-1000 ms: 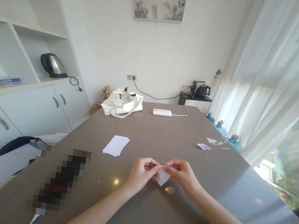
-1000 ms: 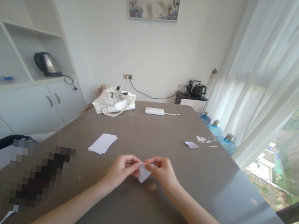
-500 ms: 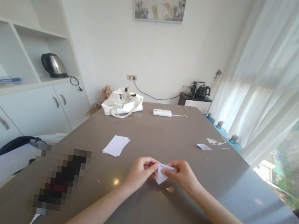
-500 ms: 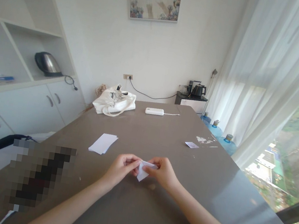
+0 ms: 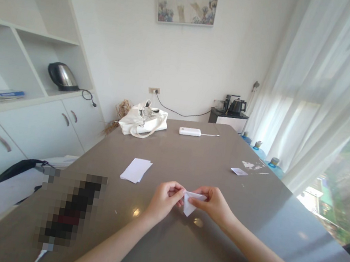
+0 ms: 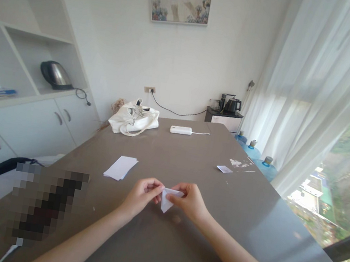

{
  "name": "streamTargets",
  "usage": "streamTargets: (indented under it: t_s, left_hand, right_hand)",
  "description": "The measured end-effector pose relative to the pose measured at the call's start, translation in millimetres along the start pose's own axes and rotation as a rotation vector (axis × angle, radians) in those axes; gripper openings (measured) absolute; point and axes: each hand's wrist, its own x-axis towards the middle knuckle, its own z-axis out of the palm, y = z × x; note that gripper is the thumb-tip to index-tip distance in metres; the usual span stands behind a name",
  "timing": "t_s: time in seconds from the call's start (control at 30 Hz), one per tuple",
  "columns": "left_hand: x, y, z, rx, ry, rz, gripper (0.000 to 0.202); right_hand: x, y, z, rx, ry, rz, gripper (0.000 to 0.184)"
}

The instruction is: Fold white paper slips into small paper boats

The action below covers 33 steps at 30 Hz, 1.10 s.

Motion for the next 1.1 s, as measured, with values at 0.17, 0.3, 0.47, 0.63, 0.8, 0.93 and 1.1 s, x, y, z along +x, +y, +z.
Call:
streamTargets:
  t_s: [0.17, 0.3, 0.47, 0.63, 0.8, 0.93, 1.1]
  left_hand:
    - [2.0, -7.9, 4.2, -0.049, 0.038, -0.048, 0.022]
    - [-0.8, -6.2, 2.8, -0.01, -0.003, -0.028, 0.02]
    - [-1.2, 1.6, -1.5, 0.112, -0.044, 0.031, 0.027]
    - [-1.0, 0.9, 1.7, 0.114, 0.023, 0.051, 0.029]
    - [-2.9, -0.7, 2.0, 0.121, -0.003, 0.051, 0.028]
    - [-1.5, -0.2, -0.9, 0.075, -0.116, 0.024, 0.029]
    - [-0.2, -1.1, 0.7, 0.018, -0.06, 0.002, 0.03]
  right_hand:
    - [-3.7, -3.7, 2.5, 0.011, 0.013, -0.055, 0.028]
    - [-7.1, -6.6, 4.2, 0.015, 0.021, -0.093, 0.035]
    - [-7.5, -4.8, 4.5, 0.063, -0.032, -0.109, 0.041]
    - [-6.0, -2.8, 7.2, 0.219, -0.015, -0.097, 0.049]
    - [-7.3, -2.6, 7.6, 0.203, -0.067, -0.104, 0.052]
    - [-9.7, -2.2, 8.3, 0.156, -0.141, -0.107, 0.052]
    - [-11.3, -5.9, 10.0, 0.195, -0.145, -0.097, 0.052]
